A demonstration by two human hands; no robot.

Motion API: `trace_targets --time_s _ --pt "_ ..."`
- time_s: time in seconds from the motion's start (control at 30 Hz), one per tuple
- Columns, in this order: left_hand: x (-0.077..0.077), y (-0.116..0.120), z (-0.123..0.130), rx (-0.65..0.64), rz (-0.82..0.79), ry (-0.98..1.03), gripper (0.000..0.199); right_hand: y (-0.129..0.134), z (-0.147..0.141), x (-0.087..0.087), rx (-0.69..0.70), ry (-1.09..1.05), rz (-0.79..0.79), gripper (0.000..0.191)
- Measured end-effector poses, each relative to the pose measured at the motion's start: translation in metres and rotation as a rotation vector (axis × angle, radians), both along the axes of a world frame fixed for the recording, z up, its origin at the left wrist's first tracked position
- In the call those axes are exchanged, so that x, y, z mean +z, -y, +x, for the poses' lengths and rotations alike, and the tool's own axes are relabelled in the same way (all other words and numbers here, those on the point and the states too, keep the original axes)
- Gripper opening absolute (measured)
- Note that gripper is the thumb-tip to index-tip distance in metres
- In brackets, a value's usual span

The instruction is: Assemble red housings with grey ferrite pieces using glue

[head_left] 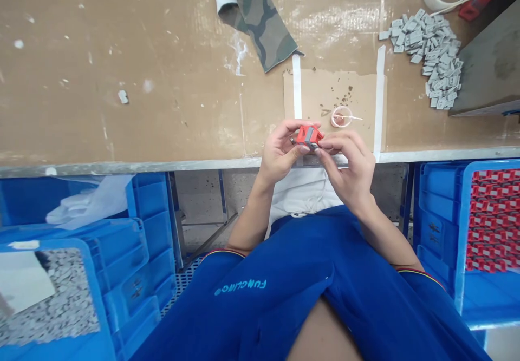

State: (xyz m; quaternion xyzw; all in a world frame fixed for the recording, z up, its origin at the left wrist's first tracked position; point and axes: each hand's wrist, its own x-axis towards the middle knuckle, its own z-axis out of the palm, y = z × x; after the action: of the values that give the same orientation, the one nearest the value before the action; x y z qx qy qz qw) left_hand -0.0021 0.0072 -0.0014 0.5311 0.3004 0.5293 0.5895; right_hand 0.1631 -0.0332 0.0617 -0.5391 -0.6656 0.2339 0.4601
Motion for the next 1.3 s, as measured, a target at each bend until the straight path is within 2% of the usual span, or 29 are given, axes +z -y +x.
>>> trace_targets --time_s 0.2,0.37,0.47,0.67,0.8,0.93,1.3 --pt "-0.004 0.0 0.001 0.056 -0.029 0.028 0.049 -0.003 0.002 0.001 0.011 -0.051 0.004 0.005" --pt "-0.004 0.001 0.001 0.045 -0.08 0.011 0.053 -0.005 0.003 0.002 0.021 -0.057 -0.045 0.007" --pt "-0.002 0.001 0.002 0.035 -0.039 0.026 0.047 -0.007 0.003 0.003 0.028 -0.085 -0.085 0.01" --pt "-0.004 0.0 0.001 0.064 0.036 -0.051 0.053 -0.012 0.006 0.002 0.06 -0.079 -0.161 0.014" --pt "-0.005 -0.001 0.001 0.043 0.058 -0.073 0.048 -0.016 0.013 0.003 0.141 -0.051 -0.234 0.014" --pt "-0.002 0.001 0.002 0.046 0.053 -0.065 0.046 -0.016 0.014 0.002 0.17 -0.048 -0.193 0.014" --pt "-0.002 0.003 0.004 0.066 0.062 -0.058 0.042 -0.009 0.011 0.0 0.101 -0.042 -0.171 0.013"
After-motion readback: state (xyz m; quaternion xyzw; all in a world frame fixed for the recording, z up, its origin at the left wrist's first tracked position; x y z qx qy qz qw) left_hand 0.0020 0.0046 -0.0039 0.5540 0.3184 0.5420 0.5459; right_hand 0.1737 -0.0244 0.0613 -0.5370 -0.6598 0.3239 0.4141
